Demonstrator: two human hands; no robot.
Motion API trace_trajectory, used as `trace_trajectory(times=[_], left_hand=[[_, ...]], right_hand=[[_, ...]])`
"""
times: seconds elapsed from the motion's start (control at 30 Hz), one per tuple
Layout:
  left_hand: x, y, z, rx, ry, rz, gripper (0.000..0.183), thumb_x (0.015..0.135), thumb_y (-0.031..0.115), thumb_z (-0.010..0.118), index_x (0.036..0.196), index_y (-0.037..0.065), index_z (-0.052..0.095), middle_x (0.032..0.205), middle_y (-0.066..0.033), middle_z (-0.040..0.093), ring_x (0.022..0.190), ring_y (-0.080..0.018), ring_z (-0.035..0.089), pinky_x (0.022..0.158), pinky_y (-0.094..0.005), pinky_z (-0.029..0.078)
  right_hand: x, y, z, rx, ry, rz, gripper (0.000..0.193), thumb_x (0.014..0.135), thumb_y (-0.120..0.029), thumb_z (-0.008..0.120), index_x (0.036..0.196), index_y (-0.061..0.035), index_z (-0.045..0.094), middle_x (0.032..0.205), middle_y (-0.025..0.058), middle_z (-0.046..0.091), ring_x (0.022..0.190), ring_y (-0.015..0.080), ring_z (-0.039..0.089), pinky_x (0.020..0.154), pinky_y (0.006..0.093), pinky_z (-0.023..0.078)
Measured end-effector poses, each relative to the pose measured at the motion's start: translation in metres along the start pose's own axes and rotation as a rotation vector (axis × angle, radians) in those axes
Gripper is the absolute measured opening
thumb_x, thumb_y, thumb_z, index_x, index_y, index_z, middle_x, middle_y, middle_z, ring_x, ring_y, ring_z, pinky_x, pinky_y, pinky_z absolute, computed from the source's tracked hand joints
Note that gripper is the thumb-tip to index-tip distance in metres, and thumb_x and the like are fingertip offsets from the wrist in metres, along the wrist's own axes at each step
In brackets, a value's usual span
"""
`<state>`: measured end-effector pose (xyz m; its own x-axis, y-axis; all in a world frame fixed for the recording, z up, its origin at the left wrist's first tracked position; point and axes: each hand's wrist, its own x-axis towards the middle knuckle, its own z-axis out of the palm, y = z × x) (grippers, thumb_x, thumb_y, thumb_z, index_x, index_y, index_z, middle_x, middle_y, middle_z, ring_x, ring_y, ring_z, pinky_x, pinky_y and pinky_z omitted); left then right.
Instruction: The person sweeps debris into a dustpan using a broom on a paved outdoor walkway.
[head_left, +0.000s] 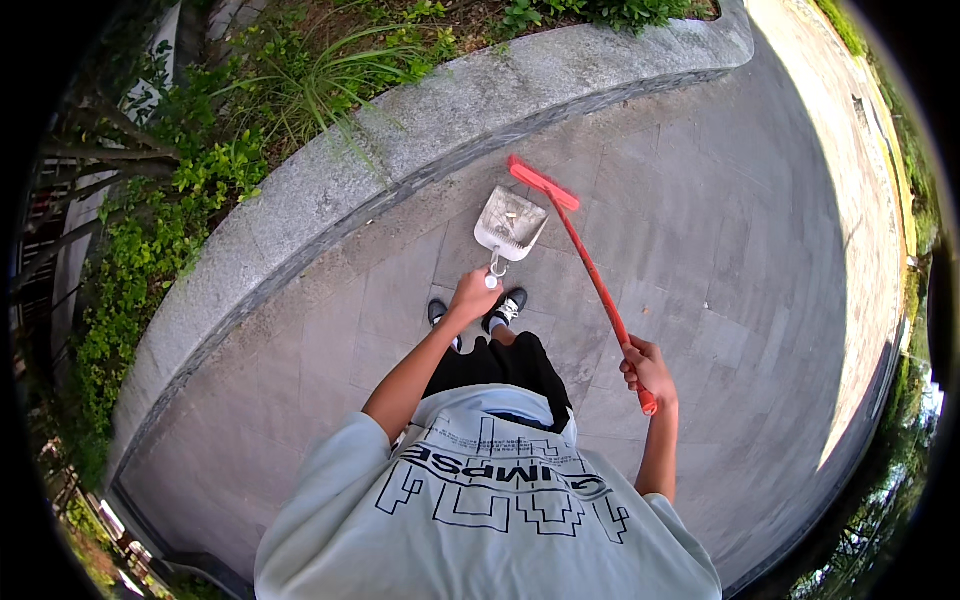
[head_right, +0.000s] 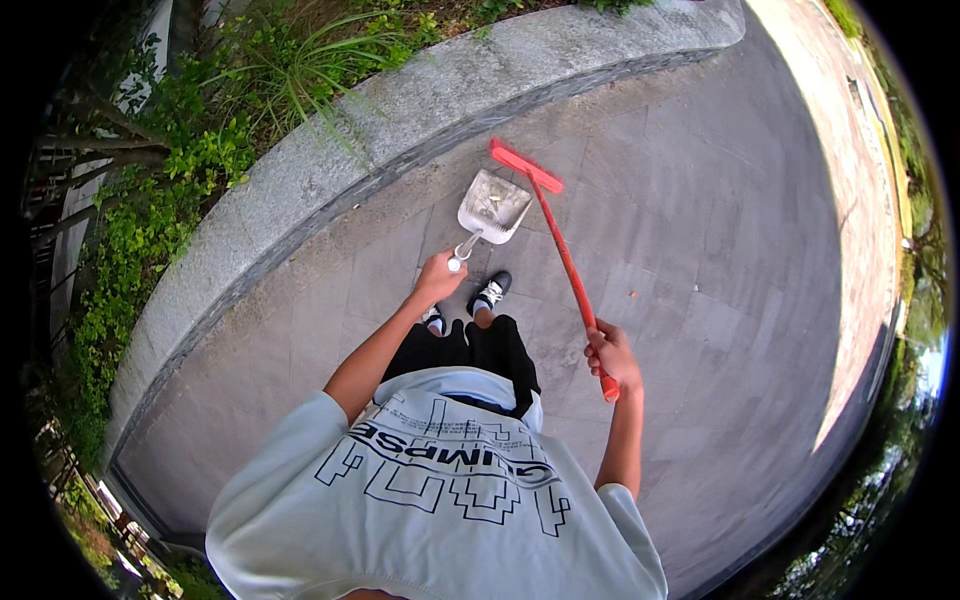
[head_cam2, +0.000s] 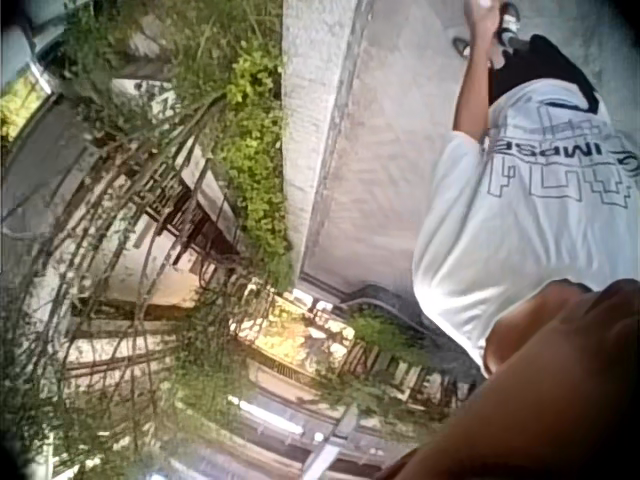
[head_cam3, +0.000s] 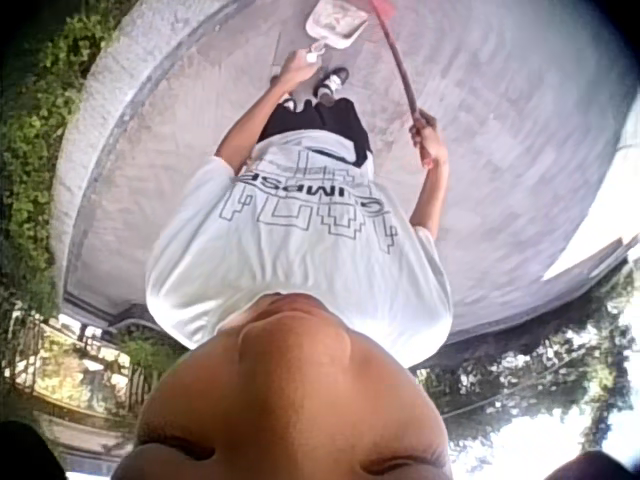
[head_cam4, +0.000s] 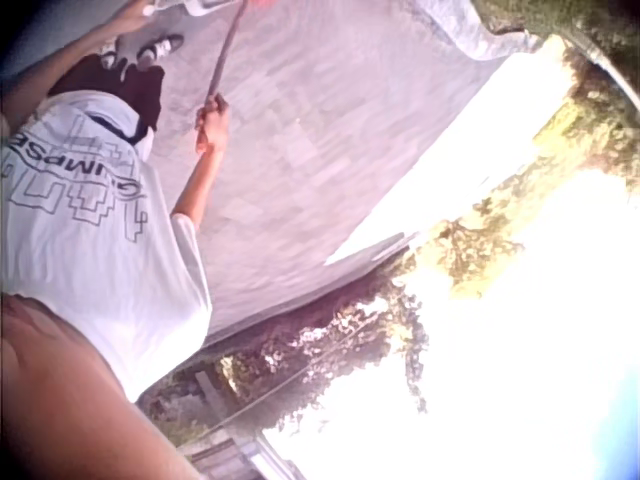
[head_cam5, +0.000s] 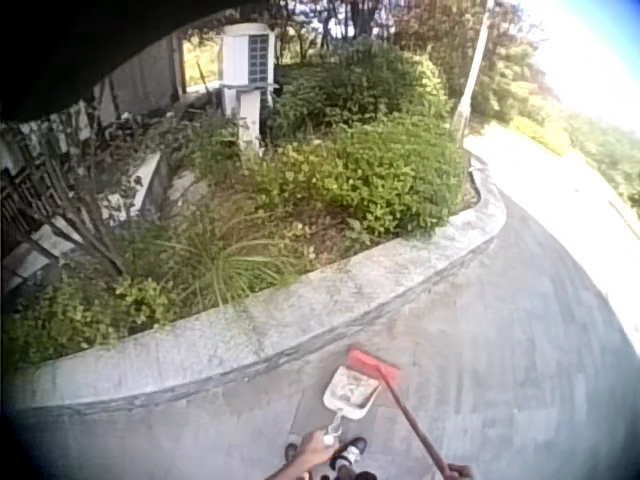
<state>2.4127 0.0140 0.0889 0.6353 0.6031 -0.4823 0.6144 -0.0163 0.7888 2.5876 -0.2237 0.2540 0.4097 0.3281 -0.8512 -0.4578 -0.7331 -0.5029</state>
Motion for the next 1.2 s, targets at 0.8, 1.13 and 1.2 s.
trace_trajectory(times=[0.8, 1.13, 1.2], left_hand=[[-0.274, -0.111, -0.092, -0.132, 0.401, -0.234, 0.04, 0.073, 0.015, 0.058, 0.109, -0.001, 0.052, 0.074, -0.0231, 0.057, 0.072, -0.0374, 0.057, 0.063, -0.0365, 0.045], [-0.324, -0.116, -0.066, -0.416, 0.707, -0.47, 0.031, 0.078, 0.013, 0.055, 0.107, 0.003, 0.056, 0.055, -0.0024, 0.049, 0.044, -0.0086, 0.047, 0.041, -0.027, 0.039], [-0.33, -0.116, -0.072, -0.537, 0.706, -0.525, 0.031, 0.078, 0.013, 0.055, 0.108, 0.003, 0.055, 0.054, 0.0005, 0.047, 0.041, -0.007, 0.043, 0.037, -0.025, 0.035]], right_hand=[[0.074, -0.045, 0.344, -1.306, -1.008, -0.454, 0.019, 0.083, -0.014, 0.049, 0.093, 0.0011, 0.053, 0.056, 0.004, 0.048, 0.043, 0.0121, 0.048, 0.037, 0.0275, 0.039], [0.175, 0.074, 0.548, -1.718, -0.813, -1.406, 0.023, 0.08, -0.013, 0.046, 0.095, 0.0, 0.059, 0.087, 0.0166, 0.063, 0.077, 0.0275, 0.063, 0.066, 0.0366, 0.05], [0.187, 0.076, 0.55, -1.826, -0.662, -1.194, 0.024, 0.082, -0.013, 0.044, 0.1, -0.0027, 0.057, 0.095, 0.0146, 0.062, 0.088, 0.0278, 0.06, 0.076, 0.0363, 0.049]])
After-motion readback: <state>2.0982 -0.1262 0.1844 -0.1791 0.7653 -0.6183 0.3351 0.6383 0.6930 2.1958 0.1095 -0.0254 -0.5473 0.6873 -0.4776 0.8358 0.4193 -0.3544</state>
